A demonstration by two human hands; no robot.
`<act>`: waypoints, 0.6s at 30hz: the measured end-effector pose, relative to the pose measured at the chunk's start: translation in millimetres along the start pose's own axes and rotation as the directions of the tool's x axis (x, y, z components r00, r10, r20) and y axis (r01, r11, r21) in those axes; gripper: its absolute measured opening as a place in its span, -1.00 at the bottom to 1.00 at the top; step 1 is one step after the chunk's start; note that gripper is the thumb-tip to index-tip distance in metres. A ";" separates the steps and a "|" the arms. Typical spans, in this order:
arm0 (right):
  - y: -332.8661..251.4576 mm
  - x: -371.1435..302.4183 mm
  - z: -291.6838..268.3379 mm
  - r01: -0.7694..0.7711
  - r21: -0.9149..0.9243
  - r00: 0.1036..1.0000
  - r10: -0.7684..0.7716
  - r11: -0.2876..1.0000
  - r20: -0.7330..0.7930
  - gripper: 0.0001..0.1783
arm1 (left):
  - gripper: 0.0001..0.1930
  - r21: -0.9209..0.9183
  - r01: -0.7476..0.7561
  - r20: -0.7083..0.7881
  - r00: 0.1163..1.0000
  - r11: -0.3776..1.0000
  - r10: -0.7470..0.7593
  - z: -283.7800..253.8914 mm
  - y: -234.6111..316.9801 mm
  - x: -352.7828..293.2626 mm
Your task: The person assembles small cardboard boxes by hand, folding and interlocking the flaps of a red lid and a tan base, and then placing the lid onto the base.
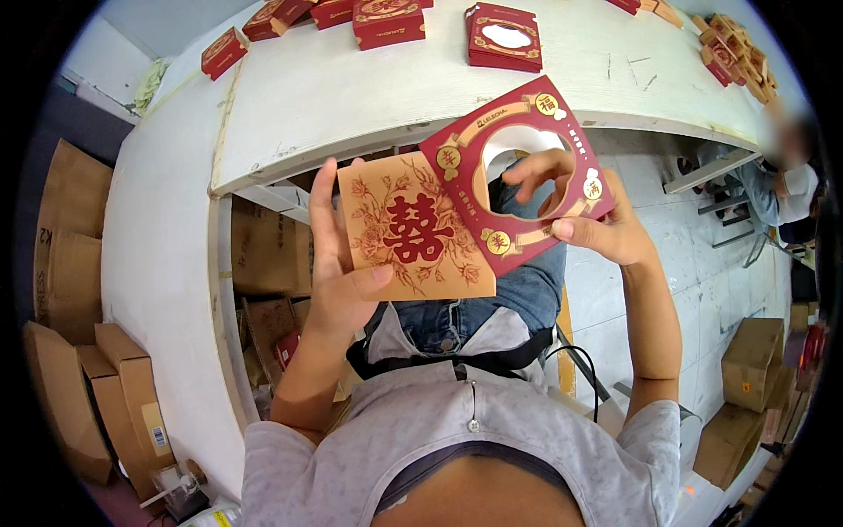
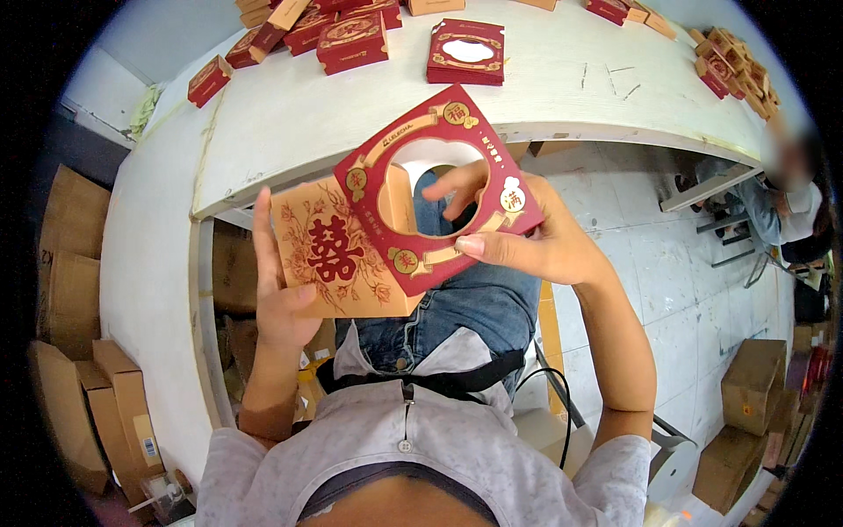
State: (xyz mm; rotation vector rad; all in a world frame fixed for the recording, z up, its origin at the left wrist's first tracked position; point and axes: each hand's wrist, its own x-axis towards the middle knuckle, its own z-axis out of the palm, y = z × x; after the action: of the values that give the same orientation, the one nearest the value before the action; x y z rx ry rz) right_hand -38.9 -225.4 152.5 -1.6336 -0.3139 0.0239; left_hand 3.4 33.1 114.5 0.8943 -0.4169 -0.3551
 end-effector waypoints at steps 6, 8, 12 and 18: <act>8.3 6.9 4.3 0.240 -0.156 0.929 -0.273 0.958 -0.249 -0.73 | -0.11 -0.228 0.165 -0.046 0.983 0.959 -0.180 3.1 -3.2 -3.4; 12.2 12.0 3.5 0.220 -0.415 0.896 -0.351 0.883 -0.272 -0.74 | -0.32 -0.269 0.275 -0.084 0.948 0.923 -0.307 -5.9 -11.3 -1.9; 27.7 17.2 17.3 0.128 -0.412 0.758 -0.357 0.902 -0.546 -0.72 | -0.58 -0.247 0.276 -0.098 0.946 0.929 -0.307 -2.8 -22.4 -3.0; 27.4 17.4 37.8 0.053 0.067 0.761 0.003 0.996 -0.649 -0.35 | -0.69 -0.349 0.170 -0.160 0.958 0.921 -0.237 13.7 -48.6 -14.9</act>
State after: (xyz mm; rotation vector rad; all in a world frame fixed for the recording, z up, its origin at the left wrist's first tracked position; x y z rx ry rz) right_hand -24.7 -186.2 125.2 -1.4530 0.2061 -0.5421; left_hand -22.2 2.7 80.0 0.6336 -0.0706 -0.5067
